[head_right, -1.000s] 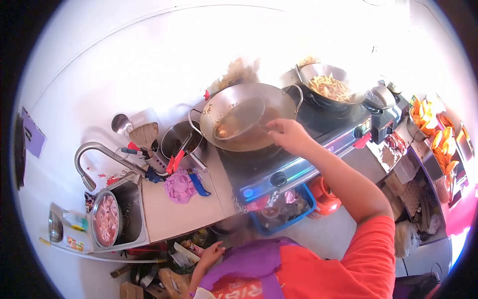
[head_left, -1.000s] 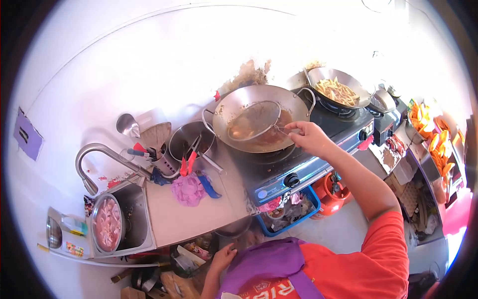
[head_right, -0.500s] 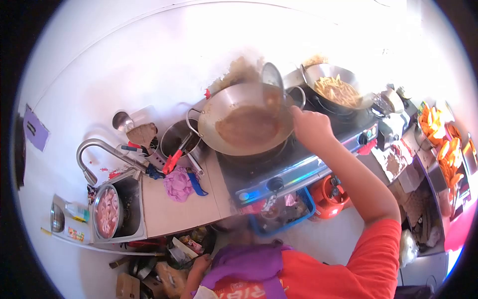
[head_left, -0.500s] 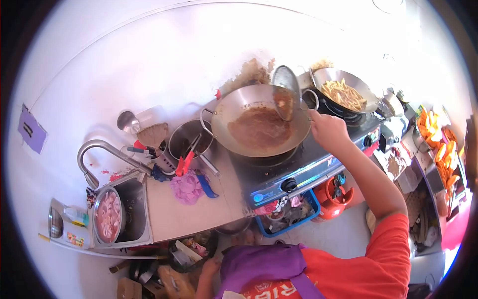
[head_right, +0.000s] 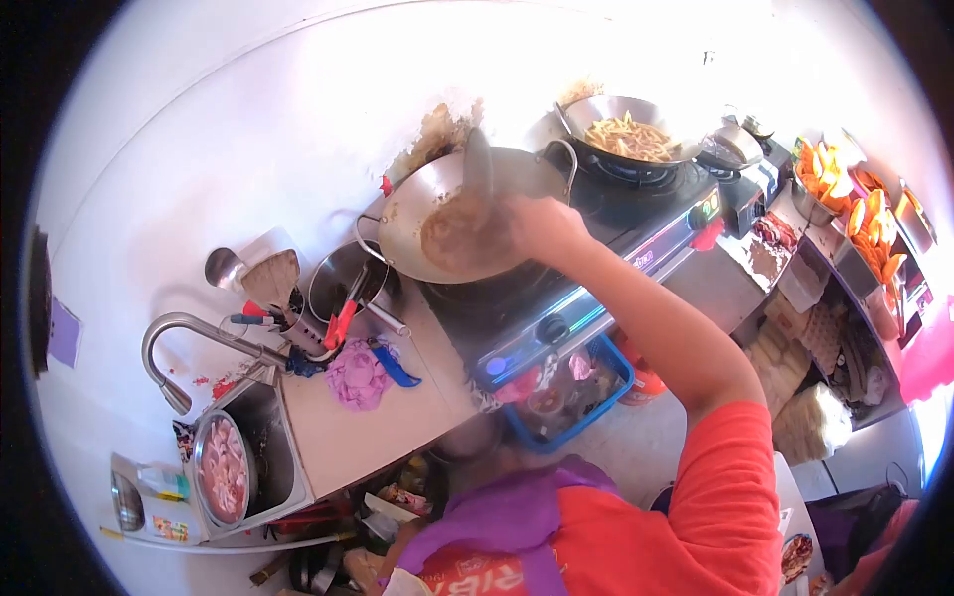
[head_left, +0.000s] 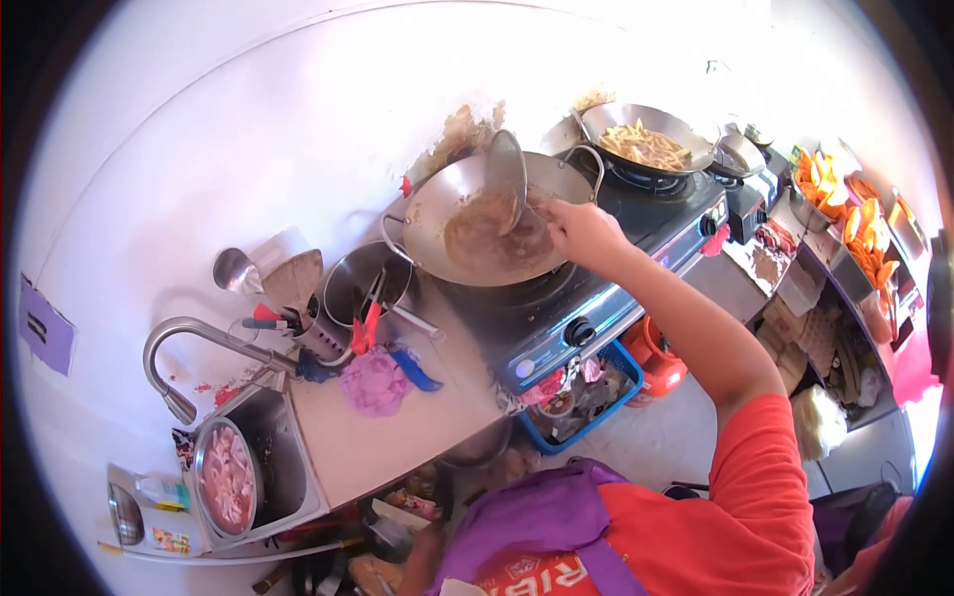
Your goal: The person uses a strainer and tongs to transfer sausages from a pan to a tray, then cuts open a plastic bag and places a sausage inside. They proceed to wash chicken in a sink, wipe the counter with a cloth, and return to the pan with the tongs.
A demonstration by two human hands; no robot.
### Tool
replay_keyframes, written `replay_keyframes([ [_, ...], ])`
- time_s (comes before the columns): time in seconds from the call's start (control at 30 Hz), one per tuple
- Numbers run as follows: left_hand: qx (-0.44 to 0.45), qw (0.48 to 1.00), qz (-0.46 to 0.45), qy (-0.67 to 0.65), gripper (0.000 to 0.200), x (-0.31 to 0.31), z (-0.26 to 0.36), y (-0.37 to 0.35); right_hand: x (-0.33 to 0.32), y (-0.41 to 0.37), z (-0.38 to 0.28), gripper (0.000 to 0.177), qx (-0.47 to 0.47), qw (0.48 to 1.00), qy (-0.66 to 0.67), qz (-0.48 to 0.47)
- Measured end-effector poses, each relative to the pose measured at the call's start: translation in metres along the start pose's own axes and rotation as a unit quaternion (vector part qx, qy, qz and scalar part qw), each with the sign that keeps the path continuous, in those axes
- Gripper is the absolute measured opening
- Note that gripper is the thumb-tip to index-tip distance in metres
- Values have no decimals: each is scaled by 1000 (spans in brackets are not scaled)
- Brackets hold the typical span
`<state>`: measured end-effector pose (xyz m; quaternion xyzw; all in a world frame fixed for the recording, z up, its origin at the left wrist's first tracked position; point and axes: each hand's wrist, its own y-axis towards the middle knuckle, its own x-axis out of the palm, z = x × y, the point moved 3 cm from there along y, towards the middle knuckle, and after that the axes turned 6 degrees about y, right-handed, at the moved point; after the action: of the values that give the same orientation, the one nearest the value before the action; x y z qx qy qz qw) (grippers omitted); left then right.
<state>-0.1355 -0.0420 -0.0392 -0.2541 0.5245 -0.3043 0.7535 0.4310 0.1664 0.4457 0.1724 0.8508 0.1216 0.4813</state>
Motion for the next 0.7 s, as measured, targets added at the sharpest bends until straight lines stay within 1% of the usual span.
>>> replay_keyframes([
  [0.17, 11, 1000, 1, 6, 51, -7, -9, 6, 0, -11, -24, 34, 78, 994, 55, -50],
  [0.27, 16, 1000, 0, 10, 51, -7, -13, 8, 7, -11, -28, 35, 14, 994, 102, -20],
  [0.37, 20, 1000, -2, 13, 52, -7, -18, 10, 9, -11, -29, 36, -4, 988, 157, -13],
  [0.47, 23, 1000, -1, 14, 52, -5, -21, 10, 21, -11, -12, 35, -32, 964, 262, 14],
  [0.57, 25, 1000, 0, 15, 52, -2, -25, 12, 3, -22, -9, 34, 130, 927, 345, -67],
  [0.67, 28, 1000, 0, 14, 52, -1, -27, 14, -27, -33, -3, 33, 81, 973, 216, -9],
  [0.7, 27, 1000, 1, 14, 52, -1, -27, 15, -38, -37, -3, 33, 66, 987, 145, 19],
])
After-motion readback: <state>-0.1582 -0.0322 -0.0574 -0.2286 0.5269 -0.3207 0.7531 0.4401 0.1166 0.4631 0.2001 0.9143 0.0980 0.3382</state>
